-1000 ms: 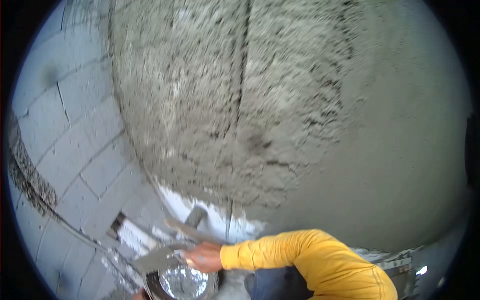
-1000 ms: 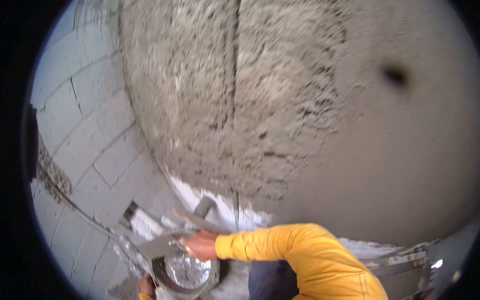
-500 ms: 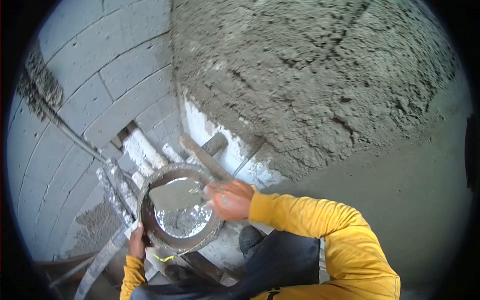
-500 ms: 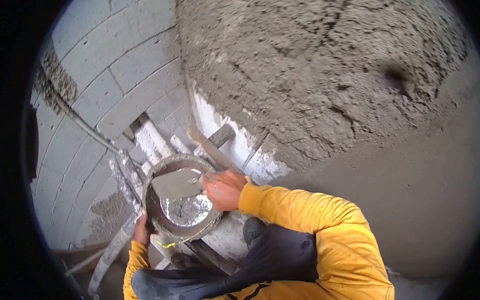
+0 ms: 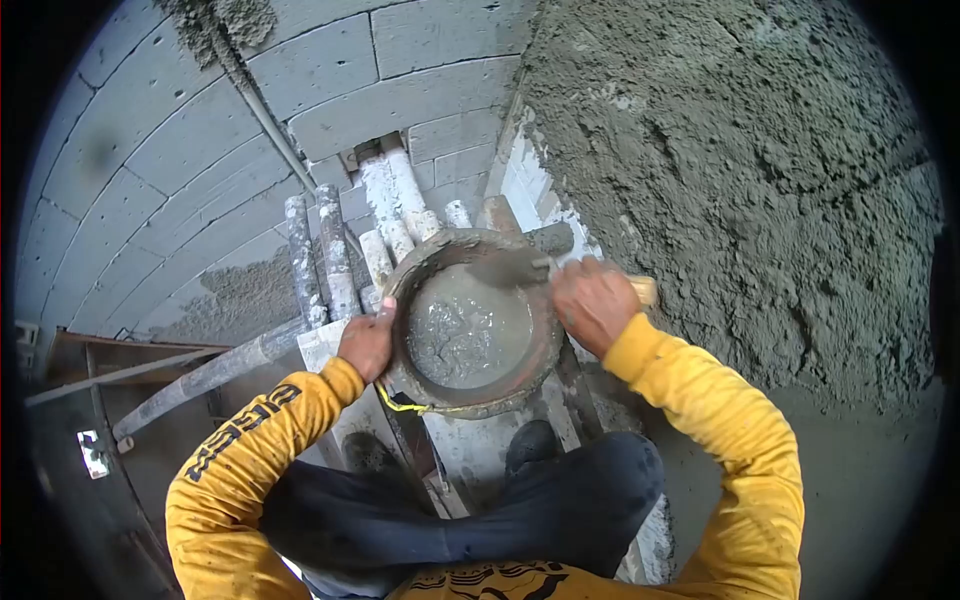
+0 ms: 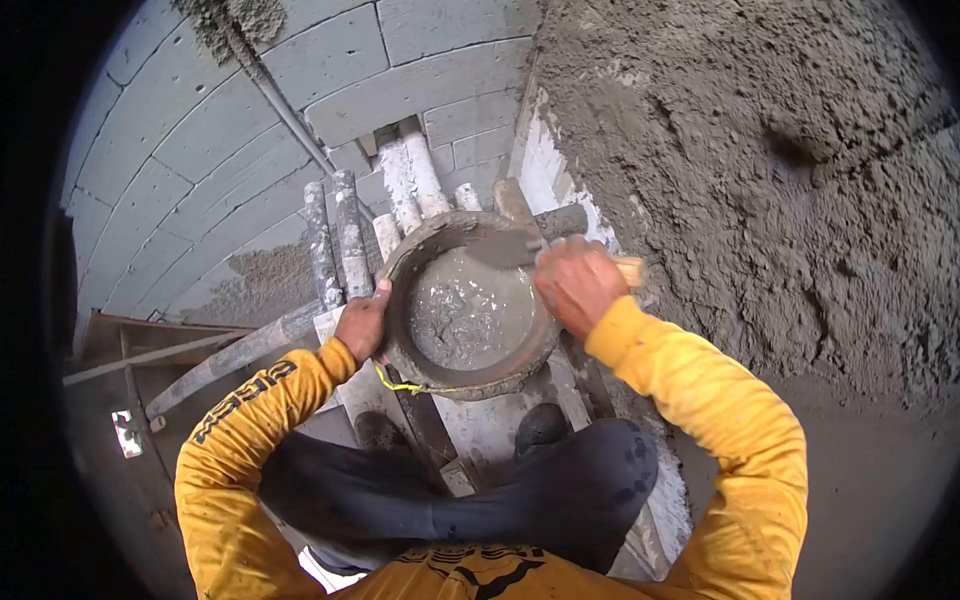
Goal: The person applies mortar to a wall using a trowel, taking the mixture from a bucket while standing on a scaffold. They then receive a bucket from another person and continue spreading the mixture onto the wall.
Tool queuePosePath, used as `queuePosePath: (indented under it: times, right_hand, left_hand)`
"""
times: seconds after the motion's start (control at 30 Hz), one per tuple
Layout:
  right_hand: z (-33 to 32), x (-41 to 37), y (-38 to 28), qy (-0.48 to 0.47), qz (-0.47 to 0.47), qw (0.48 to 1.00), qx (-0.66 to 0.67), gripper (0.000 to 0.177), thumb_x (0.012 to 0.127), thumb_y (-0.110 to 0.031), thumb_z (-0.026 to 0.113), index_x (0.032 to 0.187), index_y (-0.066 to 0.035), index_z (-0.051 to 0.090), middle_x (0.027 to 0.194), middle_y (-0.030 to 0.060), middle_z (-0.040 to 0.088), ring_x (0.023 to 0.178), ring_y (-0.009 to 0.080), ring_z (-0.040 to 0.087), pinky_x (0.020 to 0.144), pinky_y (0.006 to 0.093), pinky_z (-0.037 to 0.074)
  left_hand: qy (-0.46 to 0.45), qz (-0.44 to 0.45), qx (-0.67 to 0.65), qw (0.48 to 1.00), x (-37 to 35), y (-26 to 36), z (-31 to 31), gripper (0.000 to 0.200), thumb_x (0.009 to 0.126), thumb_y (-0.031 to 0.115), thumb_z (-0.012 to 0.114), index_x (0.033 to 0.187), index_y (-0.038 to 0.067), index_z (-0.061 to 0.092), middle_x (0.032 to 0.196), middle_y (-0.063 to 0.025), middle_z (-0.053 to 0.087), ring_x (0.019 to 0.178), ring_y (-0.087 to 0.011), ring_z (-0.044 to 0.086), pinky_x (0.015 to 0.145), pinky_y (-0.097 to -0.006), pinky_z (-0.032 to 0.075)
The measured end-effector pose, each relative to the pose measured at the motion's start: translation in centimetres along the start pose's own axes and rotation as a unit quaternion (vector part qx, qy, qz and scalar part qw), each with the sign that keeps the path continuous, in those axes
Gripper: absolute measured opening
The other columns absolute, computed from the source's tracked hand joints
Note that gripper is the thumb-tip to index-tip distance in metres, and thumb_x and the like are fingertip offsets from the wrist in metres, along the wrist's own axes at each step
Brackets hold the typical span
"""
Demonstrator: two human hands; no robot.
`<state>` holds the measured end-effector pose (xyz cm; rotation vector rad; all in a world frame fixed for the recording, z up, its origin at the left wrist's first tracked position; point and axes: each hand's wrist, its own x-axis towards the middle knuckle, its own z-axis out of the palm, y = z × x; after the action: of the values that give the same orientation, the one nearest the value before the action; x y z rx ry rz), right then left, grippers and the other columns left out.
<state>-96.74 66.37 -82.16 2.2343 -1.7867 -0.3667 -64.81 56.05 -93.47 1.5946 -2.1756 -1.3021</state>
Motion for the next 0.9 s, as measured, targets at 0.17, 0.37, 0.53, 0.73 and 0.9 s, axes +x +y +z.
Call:
queuePosePath:
  times: [0.17,0.37,0.53,0.73,0.9]
  right_hand:
    - [7.7,5.0,-5.0,0.039,-0.099,0.993,0.054,0.011,0.082,-0.019,0.061,0.077,-0.014,0.07,0.08,0.0076,0.067,0.08,0.0217,0.065,0.066,0.0397,0.05]
    - [3.1,2.6,-4.8,0.011,-0.195,0.971,0.134,0.012,0.083,-0.017,0.06,0.084,-0.009,0.069,0.087,0.0096,0.066,0.083,0.0242,0.065,0.071,0.0391,0.051]
    - [-2.8,5.0,1.1,-0.02,-0.177,0.984,0.004,0.019,0.086,-0.017,0.057,0.097,-0.005,0.067,0.094,0.0104,0.064,0.088,0.0244,0.064,0.072,0.0369,0.049]
    - [3.8,5.2,0.3,-0.011,-0.23,0.967,-0.11,0.018,0.092,-0.025,0.055,0.095,-0.017,0.071,0.093,0.008,0.069,0.086,0.027,0.066,0.071,0.0389,0.05]
    - [6.8,4.9,-1.8,-0.246,-0.116,0.952,0.144,0.022,0.088,-0.031,0.063,0.087,-0.011,0.073,0.087,0.0178,0.072,0.089,0.036,0.07,0.077,0.0468,0.055]
  left_hand:
    - [0.046,-0.044,-0.013,0.998,0.6,3.0,1.5,0.071,0.107,0.053,0.031,0.094,-0.006,0.068,0.089,-0.0349,0.065,0.093,-0.0532,0.06,0.089,-0.0524,0.045]
    - [0.078,-0.058,-0.088,0.991,0.3,4.7,1.0,0.069,0.105,0.053,0.04,0.092,-0.008,0.068,0.09,-0.0344,0.065,0.092,-0.0507,0.062,0.085,-0.0523,0.045]
    - [0.088,-0.107,-0.135,0.981,0.6,5.0,1.2,0.072,0.103,0.055,0.045,0.078,-0.009,0.064,0.075,-0.0322,0.062,0.078,-0.0502,0.06,0.077,-0.0496,0.046]
    - [0.122,-0.1,-0.133,0.979,-0.1,4.8,2.0,0.071,0.102,0.055,0.047,0.078,-0.01,0.064,0.078,-0.0338,0.062,0.08,-0.052,0.06,0.077,-0.0508,0.046]
    - [0.138,-0.098,-0.164,0.972,-1.4,4.5,2.7,0.067,0.103,0.052,0.049,0.078,-0.009,0.065,0.079,-0.0345,0.061,0.081,-0.0523,0.061,0.074,-0.0517,0.047]
